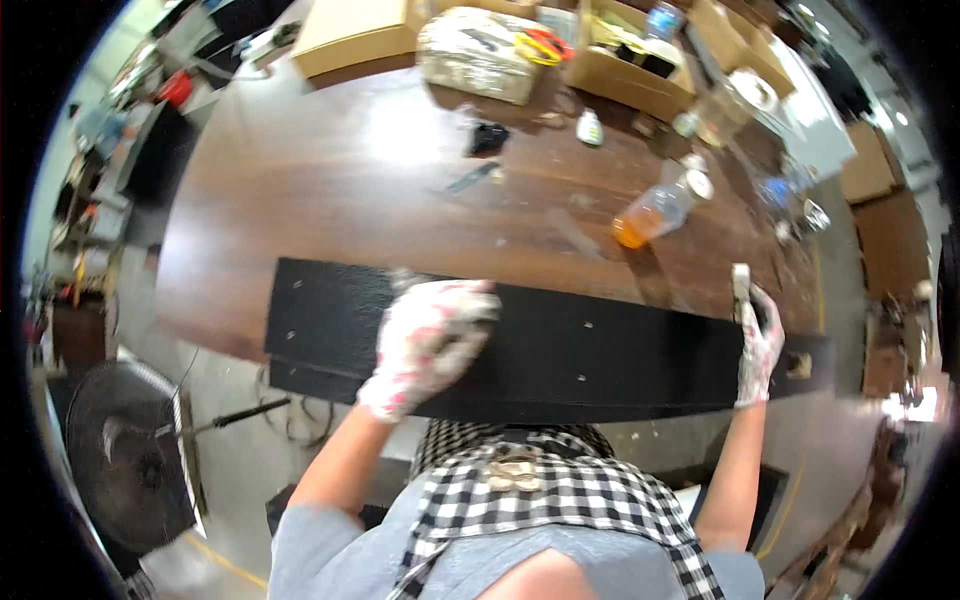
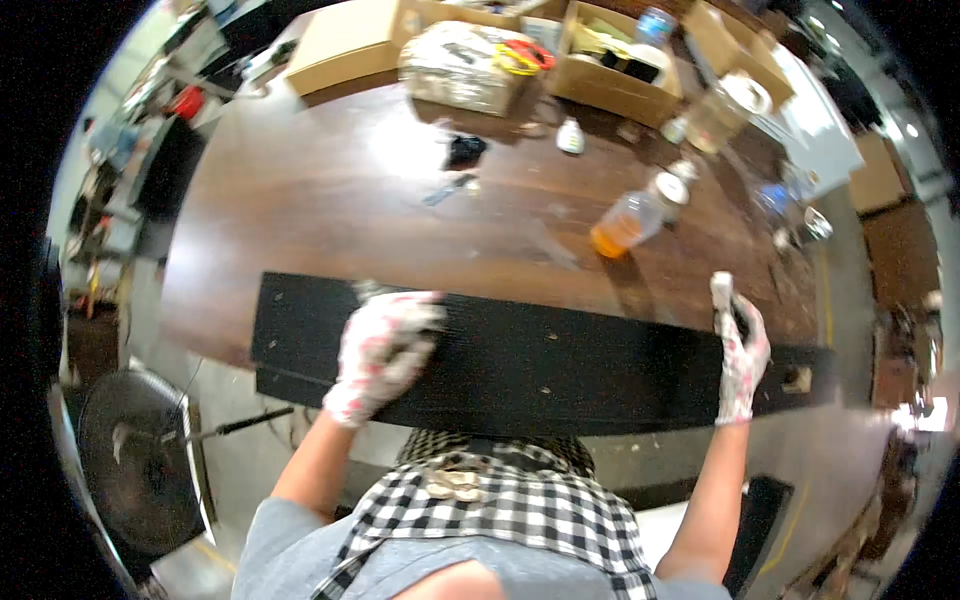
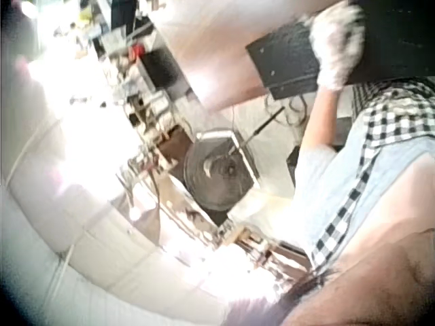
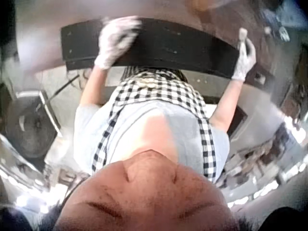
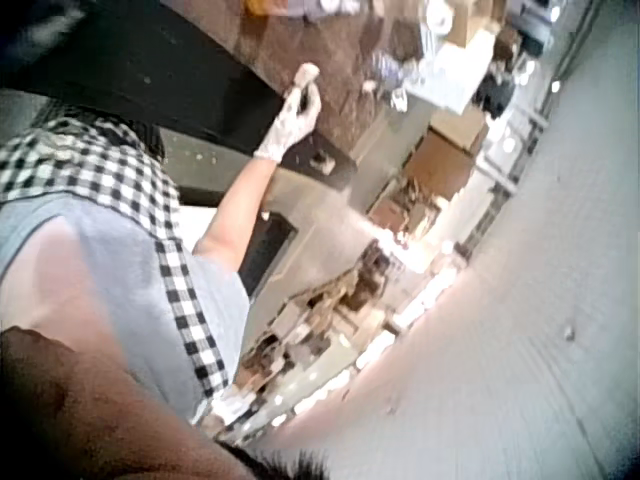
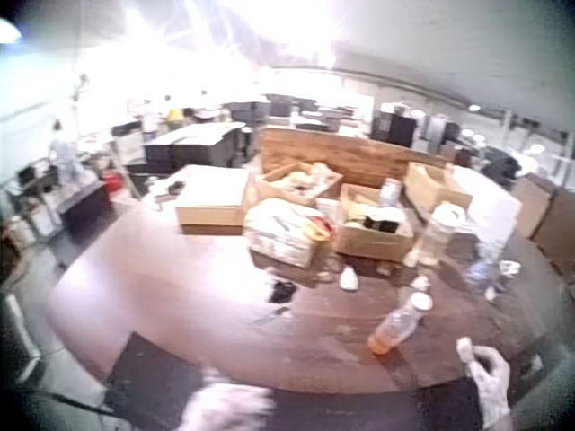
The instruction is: Cleaning and polishing black wooden furniture panels using a liquid solution and a cloth/rag.
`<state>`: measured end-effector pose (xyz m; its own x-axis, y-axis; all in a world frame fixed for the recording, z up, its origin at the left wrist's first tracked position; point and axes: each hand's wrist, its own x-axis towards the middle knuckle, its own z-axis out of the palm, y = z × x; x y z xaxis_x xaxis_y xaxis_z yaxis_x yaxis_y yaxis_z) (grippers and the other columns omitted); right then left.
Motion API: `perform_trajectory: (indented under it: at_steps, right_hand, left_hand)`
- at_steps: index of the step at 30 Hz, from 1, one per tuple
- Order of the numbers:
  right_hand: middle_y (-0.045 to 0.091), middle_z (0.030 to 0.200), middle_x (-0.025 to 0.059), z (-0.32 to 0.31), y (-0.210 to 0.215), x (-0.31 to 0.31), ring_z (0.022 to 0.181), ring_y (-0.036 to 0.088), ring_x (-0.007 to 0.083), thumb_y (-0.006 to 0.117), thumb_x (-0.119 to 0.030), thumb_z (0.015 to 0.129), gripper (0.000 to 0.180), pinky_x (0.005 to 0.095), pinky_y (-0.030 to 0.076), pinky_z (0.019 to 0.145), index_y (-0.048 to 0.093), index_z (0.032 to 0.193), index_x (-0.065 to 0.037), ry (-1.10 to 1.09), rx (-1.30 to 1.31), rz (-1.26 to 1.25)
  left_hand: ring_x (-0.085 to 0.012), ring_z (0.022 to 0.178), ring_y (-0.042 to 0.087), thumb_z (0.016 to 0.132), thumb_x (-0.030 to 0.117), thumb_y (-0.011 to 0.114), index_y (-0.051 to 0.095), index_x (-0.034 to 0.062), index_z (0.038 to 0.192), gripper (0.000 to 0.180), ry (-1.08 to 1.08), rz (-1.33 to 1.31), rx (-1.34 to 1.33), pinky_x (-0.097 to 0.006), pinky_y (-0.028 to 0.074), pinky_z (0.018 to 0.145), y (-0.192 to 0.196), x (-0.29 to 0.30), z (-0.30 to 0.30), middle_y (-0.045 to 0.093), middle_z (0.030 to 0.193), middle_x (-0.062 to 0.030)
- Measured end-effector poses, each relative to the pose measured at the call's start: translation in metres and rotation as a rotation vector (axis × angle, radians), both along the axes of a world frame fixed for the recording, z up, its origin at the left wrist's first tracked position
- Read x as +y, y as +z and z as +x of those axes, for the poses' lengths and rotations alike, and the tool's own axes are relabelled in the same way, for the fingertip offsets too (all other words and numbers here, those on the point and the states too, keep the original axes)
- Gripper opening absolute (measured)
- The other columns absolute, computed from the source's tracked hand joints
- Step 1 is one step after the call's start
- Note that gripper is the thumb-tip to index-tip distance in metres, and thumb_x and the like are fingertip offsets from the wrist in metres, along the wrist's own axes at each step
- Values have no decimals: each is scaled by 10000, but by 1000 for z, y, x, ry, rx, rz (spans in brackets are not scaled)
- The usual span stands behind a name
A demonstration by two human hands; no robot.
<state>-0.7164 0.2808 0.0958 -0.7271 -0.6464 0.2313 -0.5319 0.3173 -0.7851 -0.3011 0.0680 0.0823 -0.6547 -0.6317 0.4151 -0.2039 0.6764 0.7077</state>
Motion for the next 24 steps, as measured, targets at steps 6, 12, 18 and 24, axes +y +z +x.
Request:
perform_trajectory:
  at_steps: [6, 12, 18, 24]
  right_hand:
    - [615, 1135, 50, 48, -66, -2, 881, 564, 103, 613, -56, 923, 317, 264, 483, 789, 585, 1231, 9, -85, -196, -338]
    - [618, 1133, 55, 48, -61, -6, 900, 573, 104, 594, -73, 940, 325, 253, 476, 818, 561, 1249, 21, -59, -240, -314]
    - [600, 1172, 60, 38, -72, -6, 951, 583, 123, 597, -76, 938, 359, 266, 480, 851, 536, 1277, 22, -76, -258, -299]
    - [600, 1186, 55, 52, -63, -16, 1010, 577, 134, 618, -84, 928, 347, 276, 486, 859, 557, 1263, -16, -87, -210, -299]
  left_hand:
    - [-361, 1298, 426, 794, 252, 671, 588, 104, 1243, 480, -54, -235, -368, -529, 305, 1086, -18, 9, -30, 535, 1316, -136]
    - [-349, 1108, 572, 778, 112, 629, 665, 97, 1047, 272, 516, -286, -434, -479, 410, 997, -21, -77, 75, 646, 1119, -135]
    - [-290, 1013, 628, 925, 203, 563, 643, 53, 1142, 275, 1046, 27, -244, -375, 481, 917, -65, -142, 224, 665, 1080, -146]
    - [-286, 915, 634, 849, 76, 616, 662, 67, 984, 143, 449, -397, -169, -394, 489, 877, -1, -94, 98, 662, 962, -116]
